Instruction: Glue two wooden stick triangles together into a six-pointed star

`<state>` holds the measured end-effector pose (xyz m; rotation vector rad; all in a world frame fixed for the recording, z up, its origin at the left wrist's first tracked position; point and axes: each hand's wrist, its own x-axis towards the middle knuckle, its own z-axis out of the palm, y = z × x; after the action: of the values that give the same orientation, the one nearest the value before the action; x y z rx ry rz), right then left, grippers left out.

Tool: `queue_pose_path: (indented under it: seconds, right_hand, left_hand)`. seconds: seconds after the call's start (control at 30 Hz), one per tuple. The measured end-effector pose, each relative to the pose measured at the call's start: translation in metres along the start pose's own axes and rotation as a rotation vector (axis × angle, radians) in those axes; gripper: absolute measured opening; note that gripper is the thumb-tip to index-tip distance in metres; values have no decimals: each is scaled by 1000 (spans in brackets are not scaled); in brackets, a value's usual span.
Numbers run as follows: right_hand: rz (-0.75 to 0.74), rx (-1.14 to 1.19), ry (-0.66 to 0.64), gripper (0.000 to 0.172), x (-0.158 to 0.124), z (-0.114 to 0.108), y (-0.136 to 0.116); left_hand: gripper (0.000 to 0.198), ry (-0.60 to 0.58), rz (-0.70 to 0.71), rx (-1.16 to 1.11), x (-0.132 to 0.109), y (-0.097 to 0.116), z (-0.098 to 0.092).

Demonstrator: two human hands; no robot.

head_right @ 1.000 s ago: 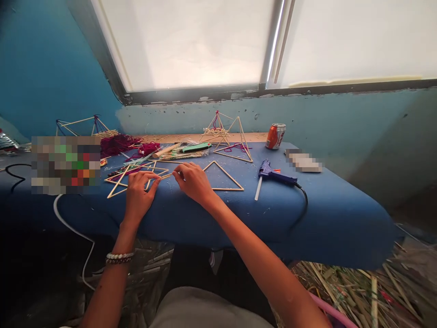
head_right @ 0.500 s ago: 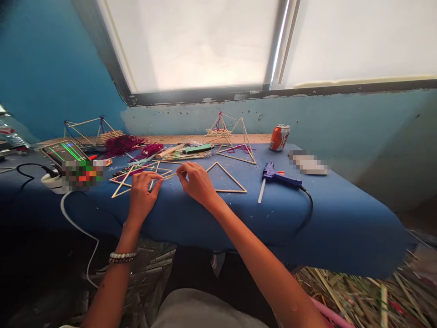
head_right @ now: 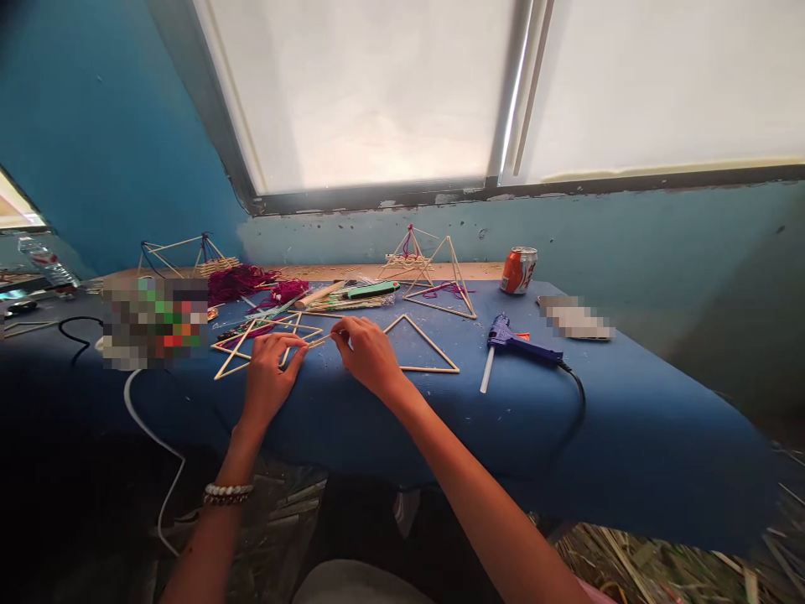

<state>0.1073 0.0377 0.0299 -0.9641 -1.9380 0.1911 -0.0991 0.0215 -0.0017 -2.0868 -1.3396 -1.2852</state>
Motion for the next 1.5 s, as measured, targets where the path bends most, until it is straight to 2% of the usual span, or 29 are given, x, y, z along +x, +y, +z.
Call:
queue_pose_path:
  seconds: [0.43,0.77,1.0,1.5]
  right_hand:
    - [30,-9,47,11,-2,-2,-2]
    - [-8,-98,-67,6,-1,0,1]
    - [-86,-184,-74,15,-2,2,4]
    - [-99,-170,-54,14,-3,2,4]
  left_hand:
    - [15,25,1,18,0,1,1]
    - [16,5,12,28,1,0,2]
    - [17,-28,-4,18,1,1,1]
    - [14,-43,-4,2,0,2,-1]
